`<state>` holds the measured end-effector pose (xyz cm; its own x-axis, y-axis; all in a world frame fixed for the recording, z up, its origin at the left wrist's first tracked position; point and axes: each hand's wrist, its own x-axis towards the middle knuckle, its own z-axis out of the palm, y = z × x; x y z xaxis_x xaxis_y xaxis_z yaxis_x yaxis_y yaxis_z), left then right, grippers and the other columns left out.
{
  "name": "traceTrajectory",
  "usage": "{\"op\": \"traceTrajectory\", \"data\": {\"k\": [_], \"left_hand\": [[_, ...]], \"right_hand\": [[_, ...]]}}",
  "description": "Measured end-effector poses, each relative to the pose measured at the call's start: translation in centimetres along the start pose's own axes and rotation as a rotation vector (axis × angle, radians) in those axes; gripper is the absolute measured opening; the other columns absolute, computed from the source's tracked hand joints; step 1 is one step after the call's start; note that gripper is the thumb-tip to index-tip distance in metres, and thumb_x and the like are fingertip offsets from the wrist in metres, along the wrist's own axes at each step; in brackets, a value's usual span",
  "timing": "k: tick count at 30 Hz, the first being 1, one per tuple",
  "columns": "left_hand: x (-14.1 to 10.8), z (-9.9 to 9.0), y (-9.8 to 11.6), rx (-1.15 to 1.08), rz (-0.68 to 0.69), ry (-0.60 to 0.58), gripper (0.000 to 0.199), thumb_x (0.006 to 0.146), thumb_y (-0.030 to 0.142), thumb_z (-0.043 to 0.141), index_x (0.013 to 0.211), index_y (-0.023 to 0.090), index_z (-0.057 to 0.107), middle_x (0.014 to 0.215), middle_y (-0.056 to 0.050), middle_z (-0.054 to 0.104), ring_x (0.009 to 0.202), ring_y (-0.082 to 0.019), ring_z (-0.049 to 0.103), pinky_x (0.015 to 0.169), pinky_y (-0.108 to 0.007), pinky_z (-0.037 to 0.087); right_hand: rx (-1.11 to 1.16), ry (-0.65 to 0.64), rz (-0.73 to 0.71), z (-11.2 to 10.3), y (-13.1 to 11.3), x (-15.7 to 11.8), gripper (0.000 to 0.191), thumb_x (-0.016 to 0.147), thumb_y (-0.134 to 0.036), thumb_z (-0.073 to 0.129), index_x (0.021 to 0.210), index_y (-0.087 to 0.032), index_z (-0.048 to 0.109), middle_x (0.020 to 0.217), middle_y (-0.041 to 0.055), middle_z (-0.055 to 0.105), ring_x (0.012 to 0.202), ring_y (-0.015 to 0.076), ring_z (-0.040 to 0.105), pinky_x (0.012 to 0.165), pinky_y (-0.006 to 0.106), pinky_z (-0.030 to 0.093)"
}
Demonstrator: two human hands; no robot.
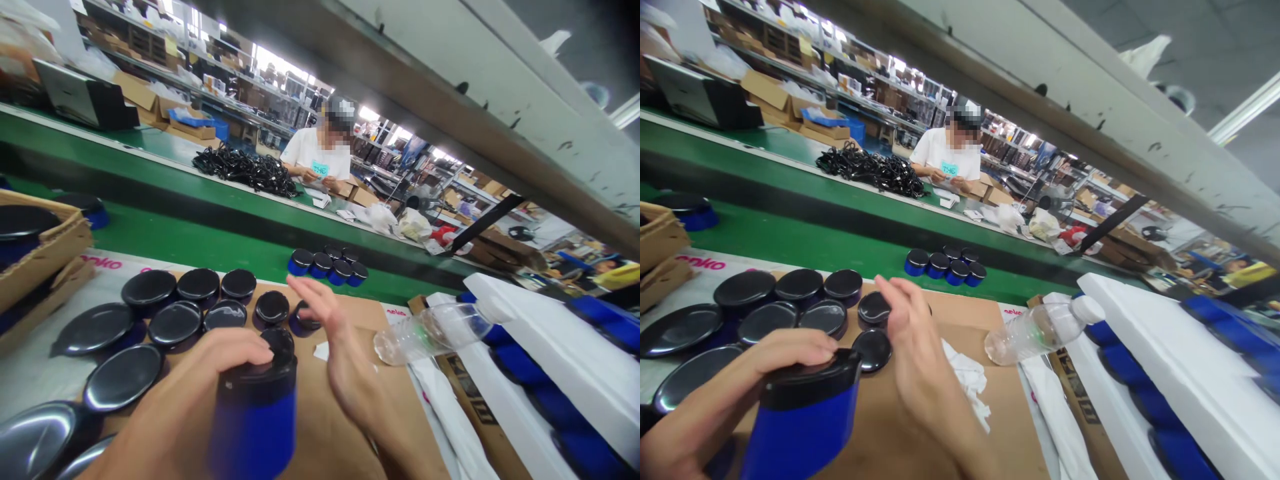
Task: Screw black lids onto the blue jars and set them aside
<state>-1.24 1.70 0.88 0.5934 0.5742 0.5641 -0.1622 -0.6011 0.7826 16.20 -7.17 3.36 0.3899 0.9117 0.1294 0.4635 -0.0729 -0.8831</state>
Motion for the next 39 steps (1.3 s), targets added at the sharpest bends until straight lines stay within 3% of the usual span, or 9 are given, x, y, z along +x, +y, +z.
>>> {"op": "traceTrajectory", "data": {"k": [3, 6, 12, 19, 23, 29, 33, 36, 39], "left_hand": [[-0.3, 0.0, 0.7, 0.265, 0.122, 0.064, 0.033, 0.093, 0.017, 0.048, 0.122, 0.030, 0.055, 0.120, 0.001, 0.052, 0.112, -0.018, 0.052, 0.098, -0.026, 0.037], [-0.6, 0.2, 0.7, 0.361, 0.179, 0.052, 0.037, 0.094, 0.018, 0.044, 0.129, 0.028, 0.050, 0.123, 0.000, 0.052, 0.117, -0.017, 0.051, 0.108, -0.025, 0.035], [-0.7, 0.5, -1.1, 0.222, 0.057, -0.018, 0.038, 0.099, 0.017, 0.043, 0.129, 0.037, 0.053, 0.135, 0.008, 0.064, 0.130, -0.015, 0.060, 0.114, -0.023, 0.038], [-0.1, -1.1, -0.3, 0.372, 0.225, -0.142, 0.047, 0.099, 0.019, 0.048, 0.143, 0.036, 0.044, 0.132, 0.005, 0.052, 0.122, -0.011, 0.051, 0.116, -0.012, 0.029], [-0.3, -1.0, -0.6, 0.336, 0.126, -0.174, 0.042, 0.097, 0.024, 0.049, 0.137, 0.037, 0.046, 0.133, 0.006, 0.051, 0.127, -0.008, 0.048, 0.118, -0.006, 0.023], [-0.8, -0.4, -1.4, 0.138, 0.035, -0.184, 0.050, 0.099, 0.041, 0.054, 0.146, 0.046, 0.039, 0.138, 0.009, 0.065, 0.126, -0.010, 0.068, 0.109, -0.011, 0.048], [-1.0, -0.9, -1.5, 0.166, 0.110, -0.198, 0.051, 0.095, 0.030, 0.056, 0.143, 0.046, 0.047, 0.141, 0.017, 0.064, 0.129, -0.003, 0.063, 0.115, -0.002, 0.033], [-1.1, -1.1, -1.2, 0.223, 0.022, -0.161, 0.049, 0.095, 0.058, 0.065, 0.141, 0.048, 0.050, 0.138, 0.018, 0.068, 0.128, -0.006, 0.065, 0.115, -0.006, 0.037], [-1.2, -1.1, -0.7, 0.123, -0.231, -0.155, 0.071, 0.071, 0.095, 0.061, 0.133, 0.060, 0.054, 0.130, 0.021, 0.073, 0.121, -0.010, 0.071, 0.107, -0.012, 0.050]], "right_hand": [[0.216, -0.001, 0.043, 2.2, -0.9, -3.3, 0.080, 0.088, -0.094, 0.040, 0.152, -0.049, 0.054, 0.160, -0.0015, 0.051, 0.151, 0.0296, 0.046, 0.115, 0.042, 0.048], [0.605, 0.032, 0.195, 4.0, -1.7, -4.2, 0.068, 0.078, -0.071, 0.083, 0.140, -0.048, 0.067, 0.150, -0.0022, 0.065, 0.145, 0.0263, 0.057, 0.118, 0.036, 0.047], [1.067, 0.083, 0.267, 4.9, -1.5, -3.3, 0.050, 0.087, -0.070, 0.075, 0.122, -0.035, 0.081, 0.136, -0.0031, 0.076, 0.138, 0.0270, 0.064, 0.123, 0.038, 0.044], [0.783, 0.150, 0.280, 4.7, -1.3, -4.2, 0.056, 0.089, -0.074, 0.068, 0.130, -0.037, 0.077, 0.139, 0.0000, 0.074, 0.140, 0.0282, 0.063, 0.125, 0.042, 0.042], [0.887, 0.106, 0.246, 5.6, -0.7, -3.8, 0.059, 0.087, -0.068, 0.076, 0.140, -0.044, 0.068, 0.152, -0.0048, 0.065, 0.153, 0.0288, 0.049, 0.123, 0.046, 0.045], [1.057, 0.057, 0.372, 6.8, 1.1, -3.2, 0.071, 0.093, -0.080, 0.055, 0.144, -0.032, 0.066, 0.131, 0.0068, 0.078, 0.135, 0.0333, 0.066, 0.119, 0.055, 0.044], [1.101, 0.043, 0.371, 6.2, 0.8, -3.6, 0.077, 0.083, -0.086, 0.064, 0.137, -0.031, 0.072, 0.136, 0.0048, 0.076, 0.134, 0.0316, 0.067, 0.123, 0.048, 0.040], [1.072, -0.016, 0.388, 5.5, 0.1, -3.9, 0.074, 0.078, -0.079, 0.077, 0.127, -0.025, 0.077, 0.136, 0.0078, 0.075, 0.130, 0.0311, 0.069, 0.120, 0.042, 0.043], [1.184, -0.230, 0.524, 5.2, -0.4, -4.1, 0.084, 0.080, -0.085, 0.069, 0.135, -0.022, 0.072, 0.133, 0.0095, 0.075, 0.114, 0.0275, 0.075, 0.104, 0.039, 0.055]]}}
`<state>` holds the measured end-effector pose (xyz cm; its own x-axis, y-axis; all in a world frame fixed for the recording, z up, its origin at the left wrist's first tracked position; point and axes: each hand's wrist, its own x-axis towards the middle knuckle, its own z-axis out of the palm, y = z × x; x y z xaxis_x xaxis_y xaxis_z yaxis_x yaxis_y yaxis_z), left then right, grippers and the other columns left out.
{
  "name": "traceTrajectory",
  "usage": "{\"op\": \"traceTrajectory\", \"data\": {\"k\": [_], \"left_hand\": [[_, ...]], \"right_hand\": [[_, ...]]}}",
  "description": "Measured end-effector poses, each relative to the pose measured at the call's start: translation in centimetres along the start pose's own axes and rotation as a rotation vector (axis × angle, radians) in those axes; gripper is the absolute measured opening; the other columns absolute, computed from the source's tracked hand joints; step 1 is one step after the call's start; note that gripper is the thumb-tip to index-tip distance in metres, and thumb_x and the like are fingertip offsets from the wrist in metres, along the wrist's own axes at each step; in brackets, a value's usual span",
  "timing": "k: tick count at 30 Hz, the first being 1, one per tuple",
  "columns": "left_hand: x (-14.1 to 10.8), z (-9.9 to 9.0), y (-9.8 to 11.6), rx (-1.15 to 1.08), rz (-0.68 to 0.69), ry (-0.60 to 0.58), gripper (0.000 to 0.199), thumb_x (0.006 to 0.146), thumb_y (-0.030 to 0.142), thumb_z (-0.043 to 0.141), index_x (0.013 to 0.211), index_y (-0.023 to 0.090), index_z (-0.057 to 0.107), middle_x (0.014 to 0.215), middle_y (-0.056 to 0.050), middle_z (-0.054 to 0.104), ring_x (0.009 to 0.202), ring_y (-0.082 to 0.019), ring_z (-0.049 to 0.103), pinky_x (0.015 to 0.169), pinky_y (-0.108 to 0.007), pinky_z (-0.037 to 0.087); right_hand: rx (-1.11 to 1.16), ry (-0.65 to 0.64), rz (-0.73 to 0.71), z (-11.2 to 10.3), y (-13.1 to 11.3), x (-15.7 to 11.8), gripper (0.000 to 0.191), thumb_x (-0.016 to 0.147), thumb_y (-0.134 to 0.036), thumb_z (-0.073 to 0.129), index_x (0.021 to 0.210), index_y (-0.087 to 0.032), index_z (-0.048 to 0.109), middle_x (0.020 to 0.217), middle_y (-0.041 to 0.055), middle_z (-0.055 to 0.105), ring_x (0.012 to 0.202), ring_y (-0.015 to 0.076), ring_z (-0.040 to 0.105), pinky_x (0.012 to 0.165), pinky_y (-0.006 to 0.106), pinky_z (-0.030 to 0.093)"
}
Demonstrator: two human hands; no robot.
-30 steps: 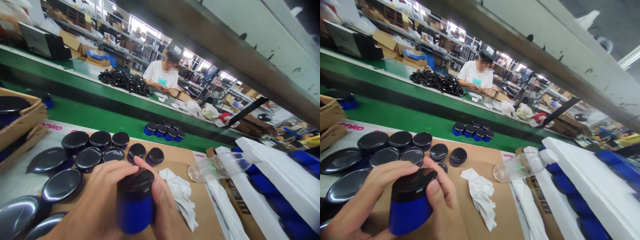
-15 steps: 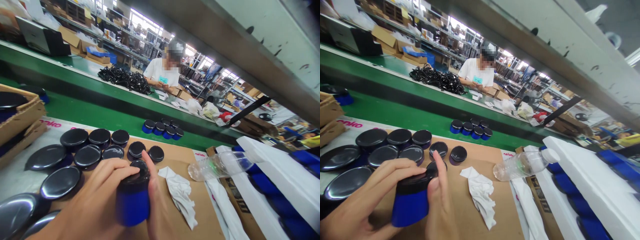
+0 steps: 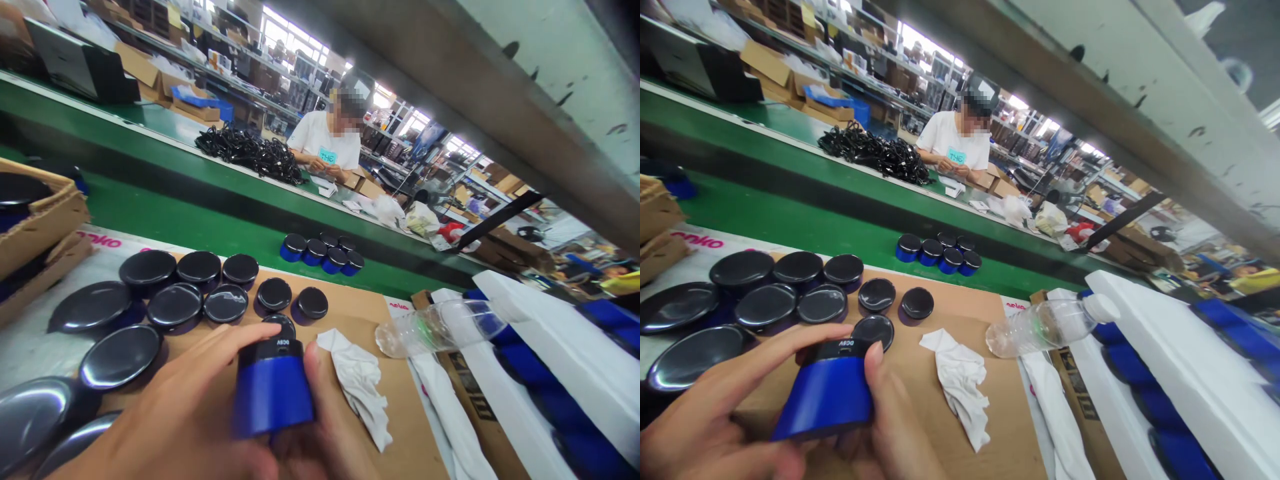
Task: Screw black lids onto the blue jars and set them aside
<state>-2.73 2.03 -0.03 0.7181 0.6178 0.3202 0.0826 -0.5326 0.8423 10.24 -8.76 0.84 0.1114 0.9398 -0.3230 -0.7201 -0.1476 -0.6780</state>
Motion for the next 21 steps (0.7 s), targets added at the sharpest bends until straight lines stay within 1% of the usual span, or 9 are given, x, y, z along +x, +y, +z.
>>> {"op": "traceTrajectory", "data": {"k": [2, 4, 6, 10, 14, 16, 17, 19, 21], "left_hand": [[-0.3, 0.0, -0.1, -0.136, -0.148, -0.035, 0.067, 0.072, 0.098, 0.056, 0.129, 0.062, 0.060, 0.132, 0.017, 0.074, 0.125, -0.019, 0.071, 0.112, -0.027, 0.054], [-0.6, 0.1, -1.0, -0.179, -0.281, -0.053, 0.061, 0.082, 0.093, 0.050, 0.130, 0.058, 0.064, 0.142, 0.011, 0.069, 0.138, -0.028, 0.062, 0.122, -0.049, 0.046], [-0.9, 0.2, -2.2, -0.112, -0.252, -0.052, 0.054, 0.093, 0.081, 0.045, 0.136, 0.054, 0.063, 0.149, 0.009, 0.066, 0.143, -0.031, 0.059, 0.121, -0.058, 0.042], [-0.7, 0.4, -3.7, 0.060, 0.051, 0.028, 0.041, 0.102, 0.055, 0.047, 0.141, 0.050, 0.062, 0.140, 0.009, 0.071, 0.126, -0.025, 0.071, 0.092, -0.039, 0.061], [0.5, -0.2, -2.5, 0.089, 0.114, 0.125, 0.036, 0.101, 0.054, 0.052, 0.131, 0.045, 0.070, 0.128, 0.008, 0.076, 0.111, -0.023, 0.077, 0.080, -0.032, 0.063], [1.0, -0.7, -1.9, 0.054, 0.121, 0.020, 0.041, 0.098, 0.056, 0.059, 0.132, 0.038, 0.071, 0.127, 0.001, 0.077, 0.111, -0.027, 0.077, 0.080, -0.035, 0.063], [1.2, -0.8, -1.9, 0.038, 0.106, -0.076, 0.047, 0.095, 0.055, 0.064, 0.138, 0.036, 0.067, 0.131, -0.001, 0.076, 0.116, -0.029, 0.075, 0.084, -0.037, 0.063], [1.1, -0.9, -2.1, 0.019, 0.037, -0.246, 0.077, 0.084, 0.050, 0.079, 0.154, 0.043, 0.047, 0.145, -0.003, 0.069, 0.128, -0.031, 0.069, 0.096, -0.040, 0.061], [0.6, -0.6, -2.7, -0.004, -0.006, -0.259, 0.108, 0.071, 0.047, 0.091, 0.159, 0.050, 0.029, 0.155, -0.003, 0.061, 0.133, -0.034, 0.067, 0.100, -0.045, 0.062]], "right_hand": [[0.104, -0.109, 0.112, 0.2, 0.1, 0.0, 0.084, 0.084, -0.087, 0.062, 0.134, -0.021, 0.073, 0.119, 0.0076, 0.080, 0.099, 0.0221, 0.078, 0.093, 0.033, 0.059], [0.182, -0.161, 0.133, 0.4, 0.3, 0.1, 0.078, 0.084, -0.086, 0.063, 0.122, -0.020, 0.079, 0.100, 0.0037, 0.083, 0.086, 0.0160, 0.078, 0.085, 0.025, 0.059], [0.193, -0.169, 0.111, 0.3, 0.7, 0.2, 0.077, 0.083, -0.087, 0.064, 0.115, -0.019, 0.081, 0.092, 0.0023, 0.083, 0.079, 0.0135, 0.077, 0.083, 0.022, 0.059], [0.177, -0.108, 0.144, -0.3, 1.9, 0.5, 0.081, 0.085, -0.089, 0.057, 0.125, -0.021, 0.073, 0.094, 0.0059, 0.084, 0.092, 0.0251, 0.080, 0.091, 0.041, 0.062], [0.178, -0.042, 0.174, -0.6, 2.7, 0.9, 0.079, 0.083, -0.091, 0.058, 0.120, -0.023, 0.072, 0.101, 0.0059, 0.083, 0.111, 0.0296, 0.076, 0.088, 0.043, 0.064], [0.153, -0.087, 0.205, -0.4, 2.5, 1.0, 0.085, 0.079, -0.096, 0.053, 0.111, -0.020, 0.075, 0.102, 0.0083, 0.082, 0.111, 0.0314, 0.076, 0.086, 0.043, 0.064], [0.136, -0.113, 0.221, -0.2, 2.2, 1.0, 0.089, 0.078, -0.099, 0.050, 0.109, -0.019, 0.075, 0.103, 0.0098, 0.082, 0.110, 0.0323, 0.076, 0.085, 0.043, 0.064], [0.087, -0.118, 0.245, 0.2, 1.4, 0.9, 0.096, 0.074, -0.103, 0.047, 0.111, -0.019, 0.076, 0.106, 0.0113, 0.081, 0.108, 0.0326, 0.075, 0.083, 0.041, 0.062], [0.019, -0.082, 0.262, 0.6, 0.4, 0.8, 0.102, 0.071, -0.105, 0.043, 0.117, -0.019, 0.075, 0.111, 0.0119, 0.080, 0.109, 0.0306, 0.074, 0.083, 0.036, 0.058]]}}
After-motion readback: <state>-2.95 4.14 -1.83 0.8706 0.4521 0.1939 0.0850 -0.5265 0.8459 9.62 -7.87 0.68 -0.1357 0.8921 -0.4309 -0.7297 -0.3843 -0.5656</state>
